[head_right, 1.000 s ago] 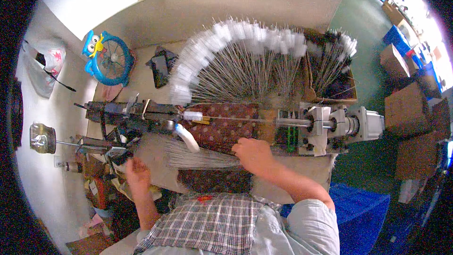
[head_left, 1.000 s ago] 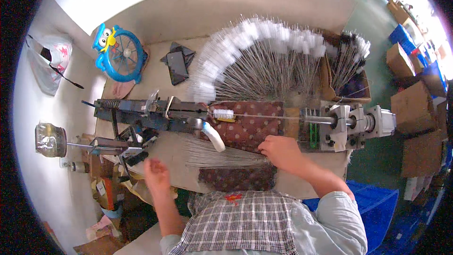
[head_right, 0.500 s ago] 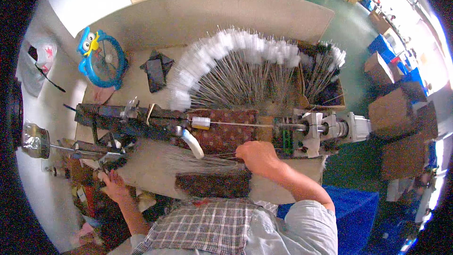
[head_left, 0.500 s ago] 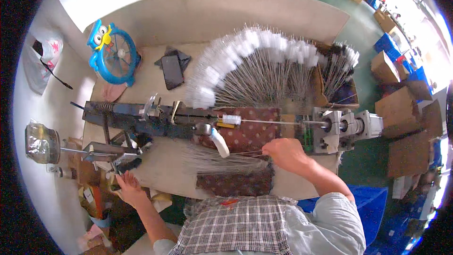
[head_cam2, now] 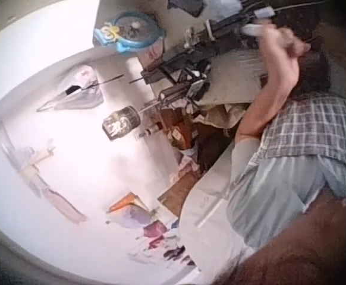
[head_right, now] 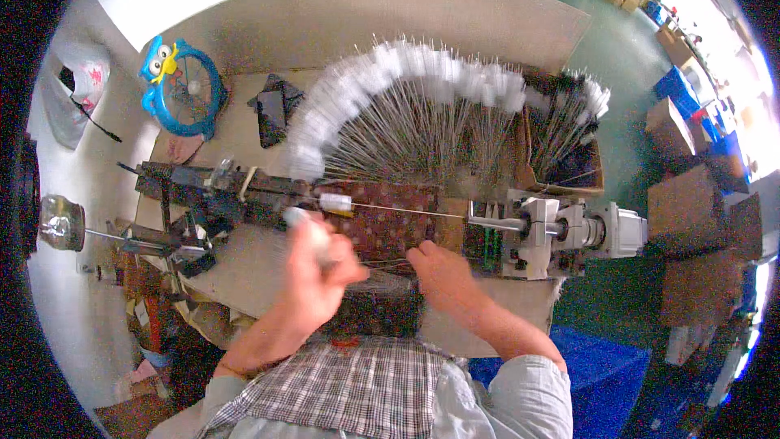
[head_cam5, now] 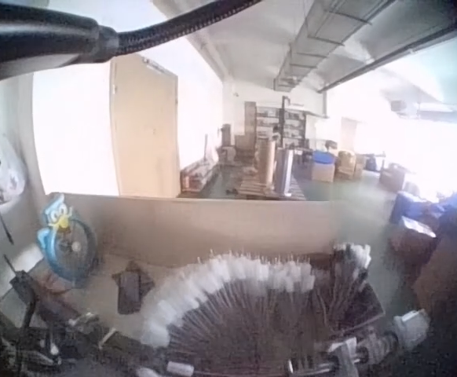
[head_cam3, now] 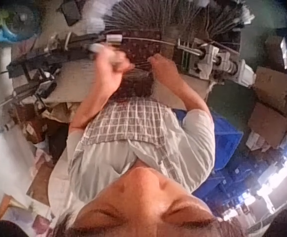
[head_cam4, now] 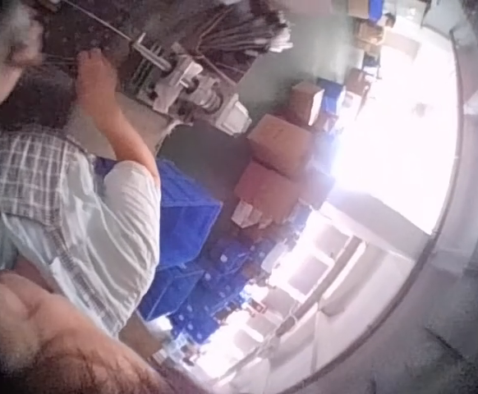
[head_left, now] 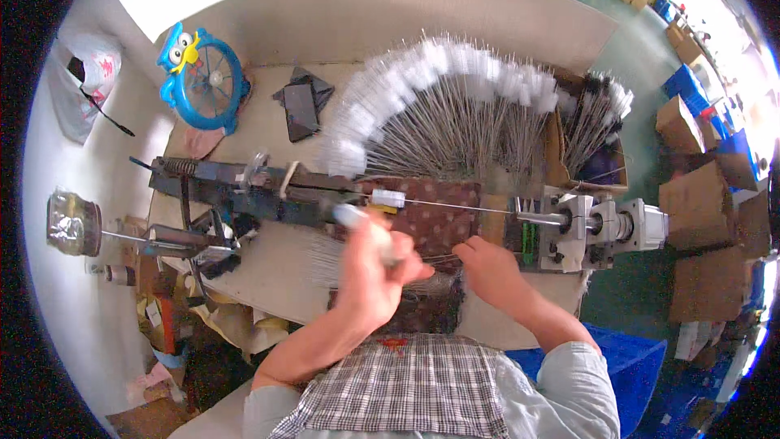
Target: Assembling white brush heads onto metal rods using a specialized manual assembly jig.
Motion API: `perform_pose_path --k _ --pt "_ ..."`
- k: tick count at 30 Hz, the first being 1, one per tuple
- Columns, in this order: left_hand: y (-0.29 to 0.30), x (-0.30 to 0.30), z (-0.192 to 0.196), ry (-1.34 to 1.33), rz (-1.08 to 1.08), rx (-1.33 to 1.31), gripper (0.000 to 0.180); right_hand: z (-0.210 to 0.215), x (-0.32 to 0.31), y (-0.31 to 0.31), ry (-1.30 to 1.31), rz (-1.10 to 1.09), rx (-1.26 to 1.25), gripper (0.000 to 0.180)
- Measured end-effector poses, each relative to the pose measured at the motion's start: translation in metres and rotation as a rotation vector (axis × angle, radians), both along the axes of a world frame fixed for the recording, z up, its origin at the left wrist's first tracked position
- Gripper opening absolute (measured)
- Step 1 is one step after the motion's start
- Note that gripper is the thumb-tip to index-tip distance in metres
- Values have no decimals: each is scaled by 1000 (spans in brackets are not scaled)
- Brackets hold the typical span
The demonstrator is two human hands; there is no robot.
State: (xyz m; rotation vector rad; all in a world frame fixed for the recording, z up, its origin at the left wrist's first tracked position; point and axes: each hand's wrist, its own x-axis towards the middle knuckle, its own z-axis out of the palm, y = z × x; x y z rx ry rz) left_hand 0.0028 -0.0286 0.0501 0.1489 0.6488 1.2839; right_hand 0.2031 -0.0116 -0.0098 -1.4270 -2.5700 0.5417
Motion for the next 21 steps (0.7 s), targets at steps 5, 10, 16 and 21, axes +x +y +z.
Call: perform_pose_path --k 5,10,16,21 --pt "-11 -75 17 -168 40 -19 41 34 -2 0 -99 -29 -8 20" --pt "-42 -58 7 333 -148 -43 35 88 51 22 81 -104 331 15" --pt "3 -4 -1 839 -477 618 24 94 60 48 301 -201 441 12" --pt "55 52 -48 1815 -194 984 22 84 41 54 341 -276 215 18"
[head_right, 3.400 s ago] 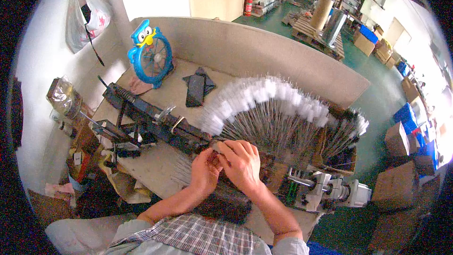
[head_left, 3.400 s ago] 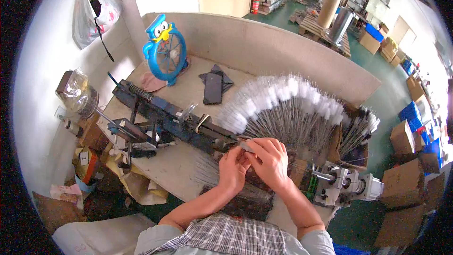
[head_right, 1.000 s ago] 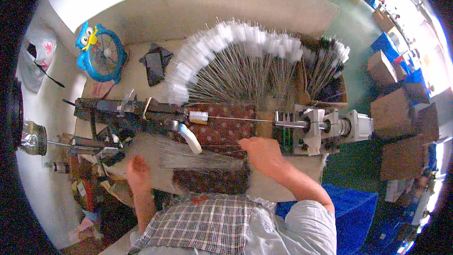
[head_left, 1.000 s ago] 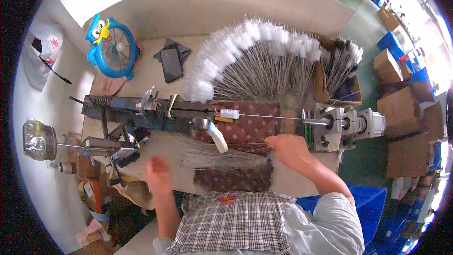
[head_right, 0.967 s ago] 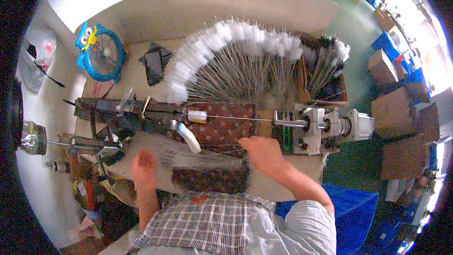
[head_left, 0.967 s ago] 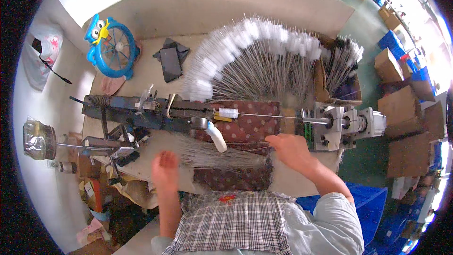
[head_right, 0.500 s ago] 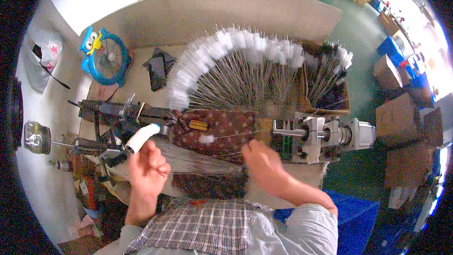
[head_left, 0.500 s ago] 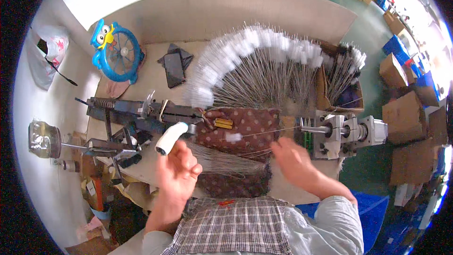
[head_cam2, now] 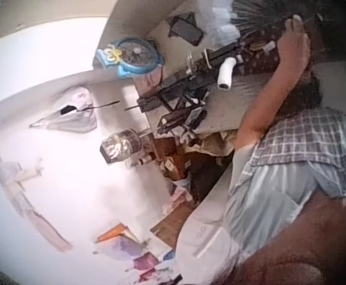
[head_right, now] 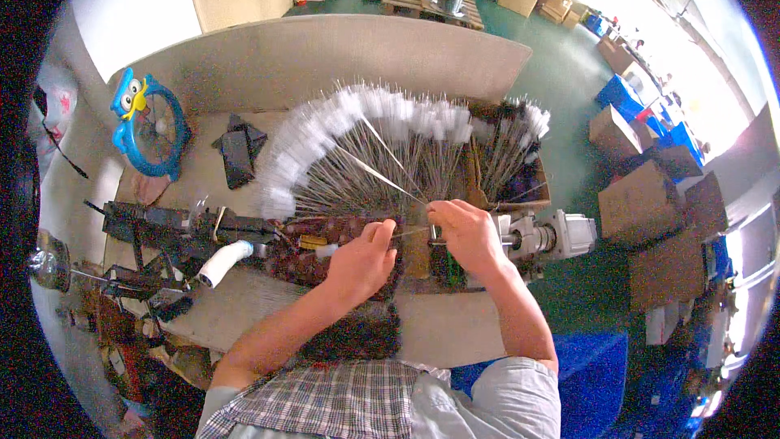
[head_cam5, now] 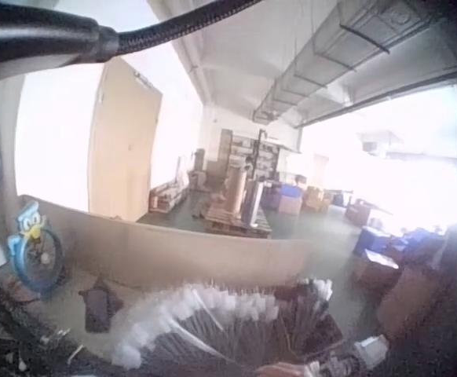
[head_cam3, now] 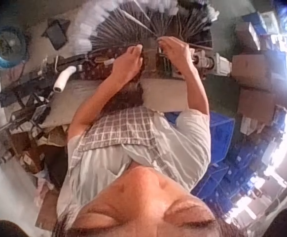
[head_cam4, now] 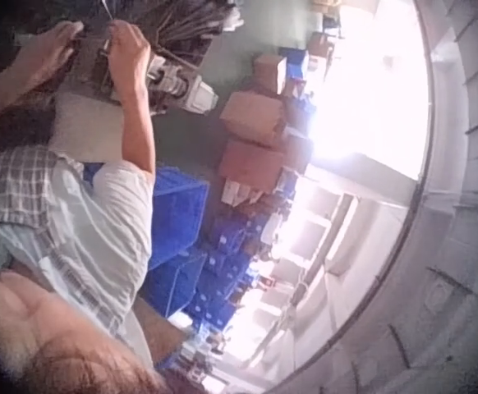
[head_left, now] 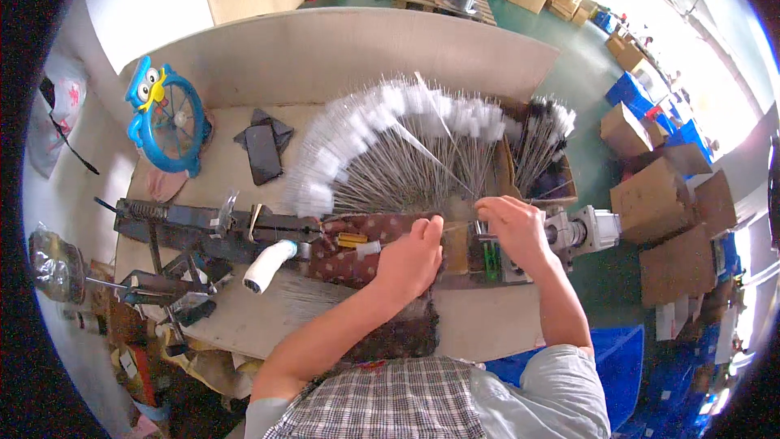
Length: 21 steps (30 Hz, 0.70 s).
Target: Assembling white brush heads onto metal rods using a specialized manual assembly jig.
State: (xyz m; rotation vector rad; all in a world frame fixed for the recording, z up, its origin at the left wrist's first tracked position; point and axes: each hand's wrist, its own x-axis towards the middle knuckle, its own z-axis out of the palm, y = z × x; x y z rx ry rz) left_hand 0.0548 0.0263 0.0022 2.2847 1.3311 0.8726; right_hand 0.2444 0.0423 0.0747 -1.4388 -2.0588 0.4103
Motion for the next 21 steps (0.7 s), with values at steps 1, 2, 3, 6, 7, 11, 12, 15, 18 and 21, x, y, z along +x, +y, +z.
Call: perform_pose_path --k 1,2,3,6,7,11,12,15,18,21 --pt "8 7 -9 159 44 37 25 -3 0 3 13 15 34 17" --pt "12 11 -14 305 86 30 20 -6 0 6 29 33 66 17" --pt "16 11 -19 313 92 33 20 -10 0 7 38 38 70 17" --pt "23 6 -25 471 13 48 14 -23 1 13 -5 1 47 14" --pt "24 5 -22 489 -10 63 10 -29 3 14 11 9 43 14" --pt "43 -6 -21 643 108 241 7 -24 6 15 -73 111 -69 13" --pt "52 -13 -17 648 174 364 7 -15 5 14 -29 190 -110 13" --pt "82 -48 -23 699 222 326 13 -5 -10 15 -60 286 15 12" --pt "60 -52 -18 449 276 372 10 -4 -44 27 -8 422 95 13" --pt "12 -59 -11 248 311 421 17 -9 -82 37 59 539 154 11"
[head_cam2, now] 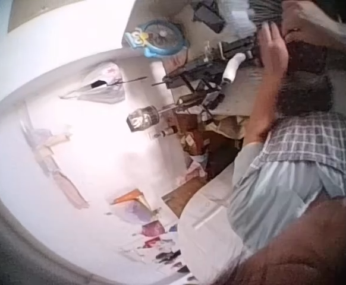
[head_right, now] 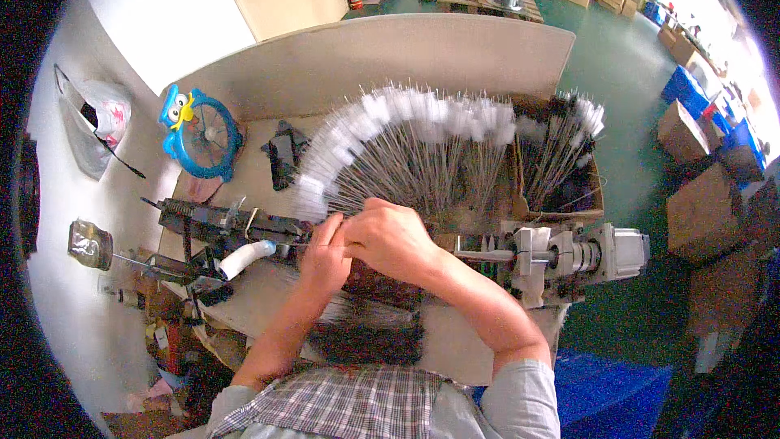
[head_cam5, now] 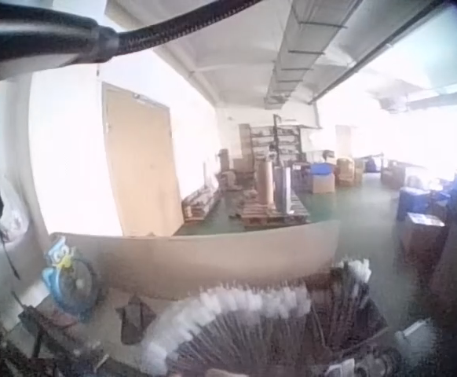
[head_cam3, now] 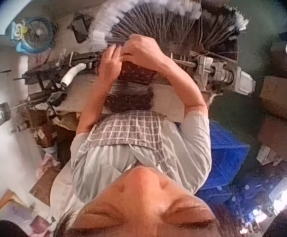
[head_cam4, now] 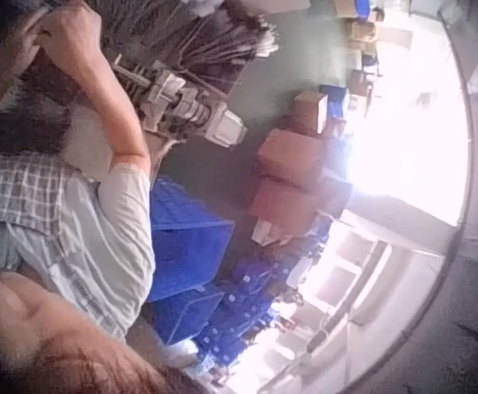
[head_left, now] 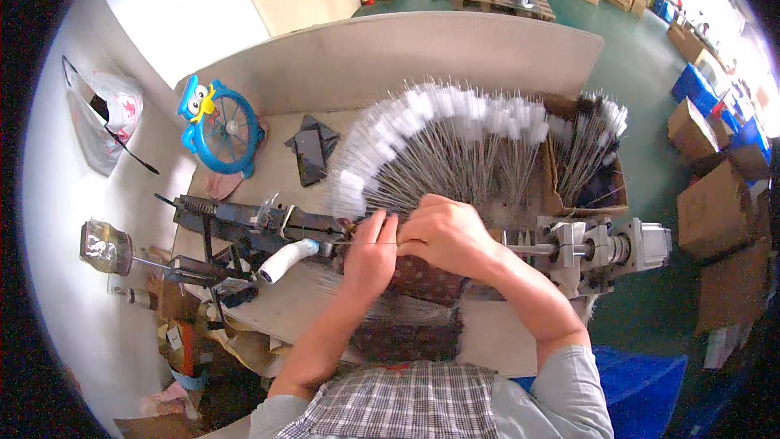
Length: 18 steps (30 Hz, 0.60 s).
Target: Assembling white brush heads onto metal rods using a specialized manual assembly jig.
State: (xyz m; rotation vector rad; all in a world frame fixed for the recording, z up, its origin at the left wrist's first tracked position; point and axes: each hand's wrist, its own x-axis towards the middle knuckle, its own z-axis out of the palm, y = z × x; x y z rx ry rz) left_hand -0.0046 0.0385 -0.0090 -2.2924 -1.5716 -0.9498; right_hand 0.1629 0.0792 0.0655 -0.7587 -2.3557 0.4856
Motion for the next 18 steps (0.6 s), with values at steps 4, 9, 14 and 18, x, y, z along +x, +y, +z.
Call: perform_pose_path --k 4,9,14,18 --pt "-62 -25 -11 -332 -21 -365 20 -19 -48 3 21 36 75 8" --pt "-82 -54 -11 -1283 136 -761 22 -34 -84 2 -49 -44 115 13" --pt "-85 -99 -23 -2149 -200 -695 40 -29 -95 -2 -148 -115 115 13" --pt "-65 -70 18 -2127 40 -740 39 -32 -94 3 -254 -136 109 14"
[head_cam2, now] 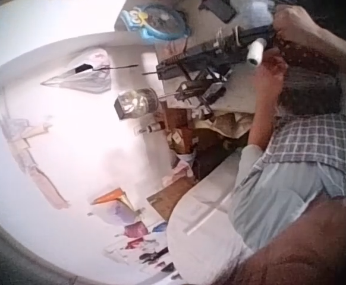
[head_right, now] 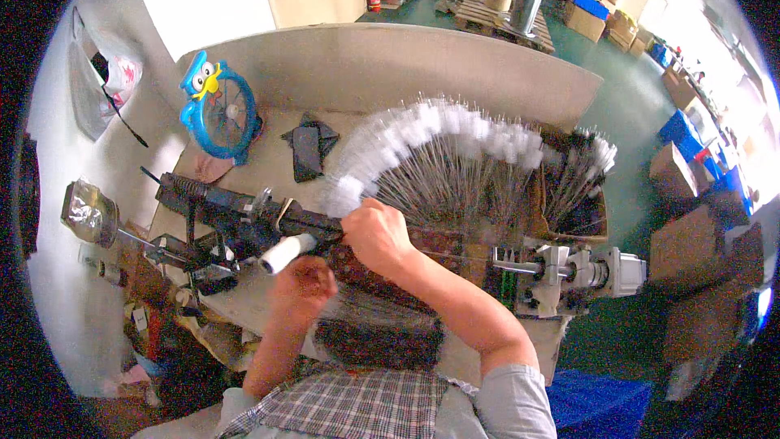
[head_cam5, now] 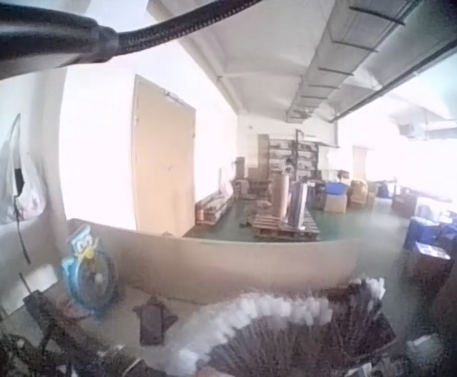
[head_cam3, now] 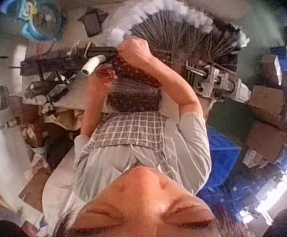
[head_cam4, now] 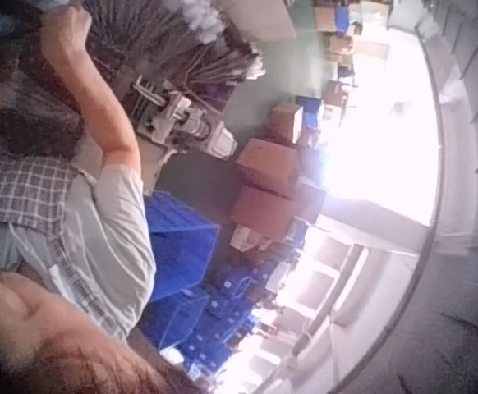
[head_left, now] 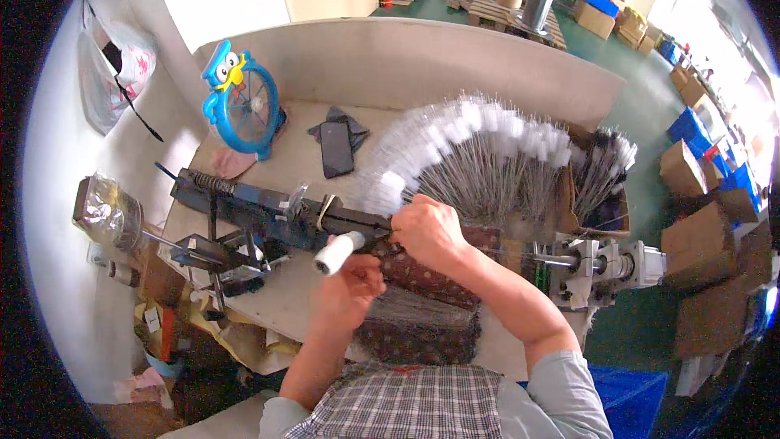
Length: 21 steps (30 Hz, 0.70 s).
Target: Assembling white brush heads onto metal rods using a specialized manual assembly jig.
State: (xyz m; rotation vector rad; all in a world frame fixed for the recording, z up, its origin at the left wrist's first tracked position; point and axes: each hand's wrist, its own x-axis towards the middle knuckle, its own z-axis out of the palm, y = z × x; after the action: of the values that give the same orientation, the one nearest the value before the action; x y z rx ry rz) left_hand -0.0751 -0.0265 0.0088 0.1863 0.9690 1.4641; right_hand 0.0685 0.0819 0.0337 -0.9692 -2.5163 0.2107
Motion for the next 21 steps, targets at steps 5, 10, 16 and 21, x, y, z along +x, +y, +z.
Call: perform_pose_path --k 5,10,16,21 --pt "9 -1 -49 1070 -407 -54 46 5 -3 -2 -15 11 37 12" --pt "15 3 -36 1190 -432 -26 45 10 13 -10 137 29 32 8" --pt "12 30 -31 697 -270 176 24 -11 60 -51 123 153 -95 20" --pt "16 45 -36 654 -198 120 12 -74 68 -21 180 52 -75 21"
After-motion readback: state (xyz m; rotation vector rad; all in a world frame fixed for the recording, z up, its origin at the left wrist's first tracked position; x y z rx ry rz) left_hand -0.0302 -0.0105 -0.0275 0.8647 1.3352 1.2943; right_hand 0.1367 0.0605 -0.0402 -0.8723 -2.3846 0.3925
